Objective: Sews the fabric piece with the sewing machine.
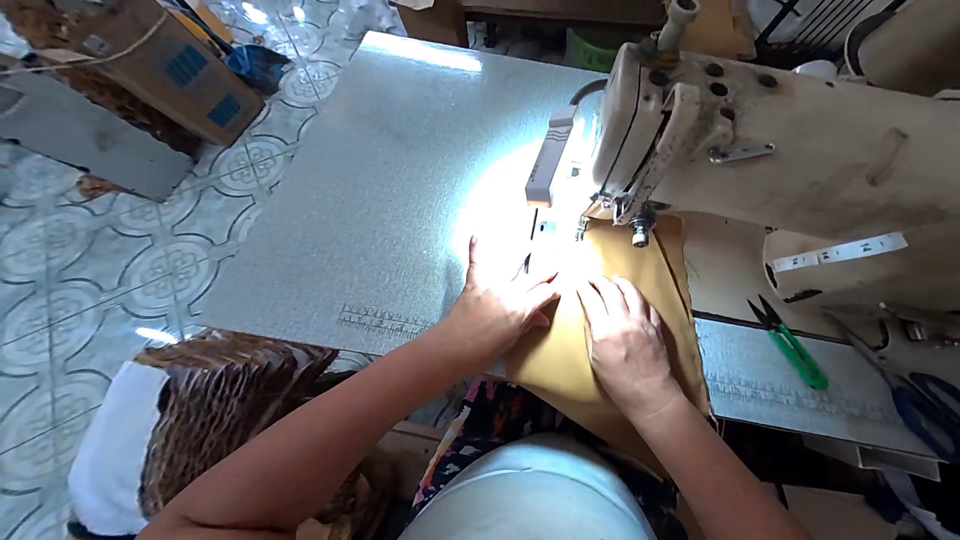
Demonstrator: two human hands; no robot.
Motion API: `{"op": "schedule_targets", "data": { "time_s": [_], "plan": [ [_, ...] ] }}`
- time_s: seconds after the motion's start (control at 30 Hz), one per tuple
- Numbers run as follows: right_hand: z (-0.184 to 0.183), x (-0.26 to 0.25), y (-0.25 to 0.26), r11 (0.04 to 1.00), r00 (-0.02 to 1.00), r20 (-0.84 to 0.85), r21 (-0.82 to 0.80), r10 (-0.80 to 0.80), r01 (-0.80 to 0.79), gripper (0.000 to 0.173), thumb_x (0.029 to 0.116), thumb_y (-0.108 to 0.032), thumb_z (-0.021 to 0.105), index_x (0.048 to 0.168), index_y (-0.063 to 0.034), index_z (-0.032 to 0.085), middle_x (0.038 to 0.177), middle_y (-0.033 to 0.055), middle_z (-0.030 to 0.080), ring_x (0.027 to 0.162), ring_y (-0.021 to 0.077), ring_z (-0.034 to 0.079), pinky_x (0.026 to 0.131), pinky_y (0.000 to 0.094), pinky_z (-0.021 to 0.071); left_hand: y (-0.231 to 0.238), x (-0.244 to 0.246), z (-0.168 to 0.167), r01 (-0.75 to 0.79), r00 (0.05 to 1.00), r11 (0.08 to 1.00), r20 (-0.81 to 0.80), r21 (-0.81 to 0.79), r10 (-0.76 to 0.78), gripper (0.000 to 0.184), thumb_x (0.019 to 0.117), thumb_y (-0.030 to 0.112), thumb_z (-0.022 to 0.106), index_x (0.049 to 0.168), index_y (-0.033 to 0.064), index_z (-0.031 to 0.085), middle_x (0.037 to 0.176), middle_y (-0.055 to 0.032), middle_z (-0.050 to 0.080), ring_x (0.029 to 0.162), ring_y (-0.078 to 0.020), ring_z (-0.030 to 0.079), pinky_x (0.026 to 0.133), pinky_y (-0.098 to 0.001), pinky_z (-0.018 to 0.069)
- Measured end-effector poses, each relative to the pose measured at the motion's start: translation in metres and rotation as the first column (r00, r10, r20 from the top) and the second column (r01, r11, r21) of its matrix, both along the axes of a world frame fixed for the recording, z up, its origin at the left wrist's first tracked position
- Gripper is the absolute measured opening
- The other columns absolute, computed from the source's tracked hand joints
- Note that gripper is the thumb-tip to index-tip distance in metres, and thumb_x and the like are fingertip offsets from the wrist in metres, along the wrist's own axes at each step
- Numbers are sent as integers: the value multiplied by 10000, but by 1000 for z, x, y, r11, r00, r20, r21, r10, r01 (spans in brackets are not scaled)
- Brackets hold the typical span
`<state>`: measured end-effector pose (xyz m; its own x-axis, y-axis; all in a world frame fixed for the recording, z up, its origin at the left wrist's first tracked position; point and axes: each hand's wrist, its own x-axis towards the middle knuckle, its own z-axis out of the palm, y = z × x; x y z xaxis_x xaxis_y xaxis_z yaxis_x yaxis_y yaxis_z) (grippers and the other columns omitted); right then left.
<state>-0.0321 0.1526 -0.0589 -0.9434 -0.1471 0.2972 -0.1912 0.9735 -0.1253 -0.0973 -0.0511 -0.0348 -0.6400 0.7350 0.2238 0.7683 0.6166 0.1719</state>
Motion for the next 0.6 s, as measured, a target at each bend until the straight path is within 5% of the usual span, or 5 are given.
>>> {"op": "schedule_targets", "data": {
  "time_s": [0.17, 0.6],
  "plan": [
    [-2, 3, 0, 1000, 1000, 3, -7, -3, 3, 362, 1025, -160, 487, 1317, -128, 698, 1381, 85, 662, 1337, 349, 570, 1050, 547, 474, 1, 7, -10, -10, 996, 1000, -91, -7, 10, 337, 1079, 343, 466, 1263, 218, 719, 1445, 5, 620, 1412, -336, 504, 1080, -846, 157],
    [-2, 15, 3, 999, 999, -10, 44, -32, 33, 361, 1010, -187, 510, 1313, -165, 706, 1362, 74, 676, 1313, 358, 593, 1023, 554, 499, -8, 5, -11, 6, 1000, 999, -26, 32, -5, 340, 1056, 371, 501, 1303, 270, 712, 1436, 30, 633, 1432, -390, 469, 1066, -863, 130]
  ]
}}
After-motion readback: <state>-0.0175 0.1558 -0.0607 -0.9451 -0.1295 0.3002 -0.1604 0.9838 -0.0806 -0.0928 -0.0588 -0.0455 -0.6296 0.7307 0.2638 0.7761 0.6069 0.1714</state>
